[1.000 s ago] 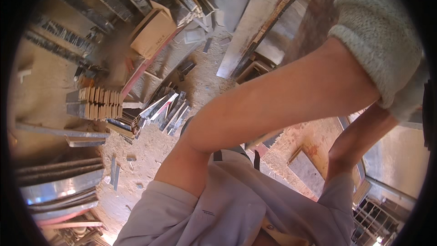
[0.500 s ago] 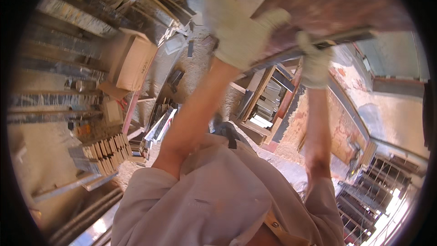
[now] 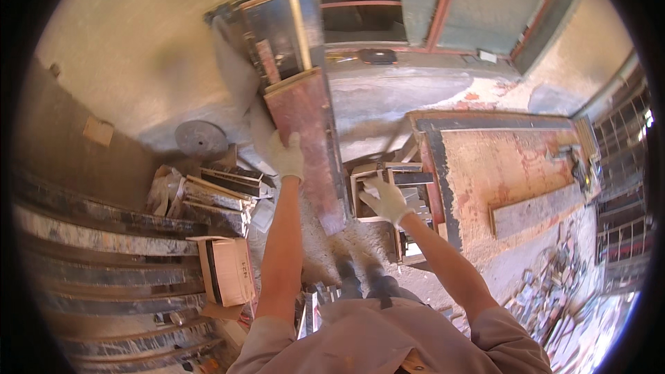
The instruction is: The person assembles a wooden frame by placing planks on a workbench, using a nail gun to fasten them, and hammering nails to secure joints. The person also uses a chisel to clean edges and a tape measure to check dimensions.
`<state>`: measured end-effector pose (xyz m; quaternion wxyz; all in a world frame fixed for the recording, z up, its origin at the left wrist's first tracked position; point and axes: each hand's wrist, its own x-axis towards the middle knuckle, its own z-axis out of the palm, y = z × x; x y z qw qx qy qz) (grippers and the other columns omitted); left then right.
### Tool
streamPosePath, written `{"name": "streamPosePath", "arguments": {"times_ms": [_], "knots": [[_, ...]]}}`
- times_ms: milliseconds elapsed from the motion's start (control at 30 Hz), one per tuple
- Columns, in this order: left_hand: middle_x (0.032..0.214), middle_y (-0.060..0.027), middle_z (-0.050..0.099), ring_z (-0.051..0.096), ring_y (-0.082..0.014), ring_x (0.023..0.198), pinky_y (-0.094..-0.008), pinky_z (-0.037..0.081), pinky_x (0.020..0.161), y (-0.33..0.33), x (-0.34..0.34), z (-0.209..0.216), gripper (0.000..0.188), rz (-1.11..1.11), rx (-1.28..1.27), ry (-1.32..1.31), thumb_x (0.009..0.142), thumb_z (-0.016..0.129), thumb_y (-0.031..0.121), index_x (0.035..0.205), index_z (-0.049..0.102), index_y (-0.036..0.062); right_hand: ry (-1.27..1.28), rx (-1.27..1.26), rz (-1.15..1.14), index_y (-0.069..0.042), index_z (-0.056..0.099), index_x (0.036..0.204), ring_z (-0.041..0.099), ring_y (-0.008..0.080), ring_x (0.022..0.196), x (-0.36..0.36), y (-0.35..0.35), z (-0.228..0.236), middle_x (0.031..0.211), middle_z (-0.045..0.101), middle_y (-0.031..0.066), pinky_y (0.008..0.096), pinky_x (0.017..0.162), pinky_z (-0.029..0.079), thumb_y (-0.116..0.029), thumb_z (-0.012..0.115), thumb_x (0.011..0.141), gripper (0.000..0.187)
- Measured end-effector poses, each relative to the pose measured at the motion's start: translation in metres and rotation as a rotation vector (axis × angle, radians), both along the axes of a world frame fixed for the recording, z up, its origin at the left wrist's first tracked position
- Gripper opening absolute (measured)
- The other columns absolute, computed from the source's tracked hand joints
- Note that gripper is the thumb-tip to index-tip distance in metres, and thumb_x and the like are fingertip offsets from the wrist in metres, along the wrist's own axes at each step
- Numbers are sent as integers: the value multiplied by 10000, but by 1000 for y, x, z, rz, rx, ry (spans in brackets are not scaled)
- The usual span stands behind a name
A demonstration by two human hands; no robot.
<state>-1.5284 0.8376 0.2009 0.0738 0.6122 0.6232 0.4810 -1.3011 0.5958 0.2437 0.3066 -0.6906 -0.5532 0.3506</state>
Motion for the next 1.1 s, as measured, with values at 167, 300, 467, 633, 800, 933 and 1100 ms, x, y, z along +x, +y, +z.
{"name": "streamPosePath", "arguments": {"times_ms": [167, 300, 467, 633, 800, 933, 1100], "knots": [[1334, -368, 561, 545, -464, 1268, -536, 369, 1150, -10, 73, 24, 1024, 99, -372, 60, 830, 766, 584, 1417, 396, -169, 12, -337, -471, -66, 703, 1179, 693, 403, 1056, 84, -219, -60, 1122, 724, 232, 481, 915, 537, -447, 665, 922, 461], [1209, -292, 613, 580, -388, 1127, -488, 423, 1023, -56, 57, -25, 776, -4, -58, 172, 839, 757, 436, 1295, 496, -135, -116, -607, -882, -68, 778, 963, 738, 340, 888, 86, -463, -170, 955, 768, 172, 466, 766, 571, -367, 669, 888, 326], [1052, -196, 678, 625, -293, 952, -427, 491, 865, -298, 132, -163, 469, -227, -109, 169, 851, 745, 252, 1144, 620, -92, -85, -1246, -1211, -109, 740, 1169, 739, 293, 910, 16, -795, -229, 1080, 767, 127, 434, 764, 577, -368, 645, 930, 365], [894, -100, 743, 670, -198, 777, -366, 559, 707, -480, 248, -207, 175, -753, -642, 144, 863, 733, 68, 992, 745, -50, 219, -968, -1564, -135, 718, 1222, 711, 315, 1044, -9, -839, -210, 1145, 745, 137, 434, 891, 547, -444, 659, 919, 436], [991, -120, 731, 703, -164, 845, -299, 600, 711, -508, 420, -188, 242, -971, -1140, -397, 898, 696, -24, 1139, 685, -11, 505, -710, -1528, -54, 749, 1069, 726, 257, 916, 112, -801, -193, 1006, 762, 157, 395, 796, 551, -390, 655, 939, 372], [969, -104, 727, 705, -174, 777, -328, 611, 640, -588, 532, -182, 149, -968, -1226, -210, 945, 655, 8, 1091, 684, -4, 422, -323, -1678, -4, 714, 1117, 697, 138, 846, 221, -797, -129, 906, 745, 67, 300, 753, 560, -245, 677, 978, 281], [940, -120, 713, 723, -231, 791, -379, 643, 648, -607, 647, -241, 276, -878, -1528, -307, 1011, 656, 269, 1081, 649, 2, 508, 19, -1728, 22, 691, 1153, 691, 121, 854, 365, -827, -146, 969, 743, 72, 268, 765, 558, -268, 676, 998, 329]]}}
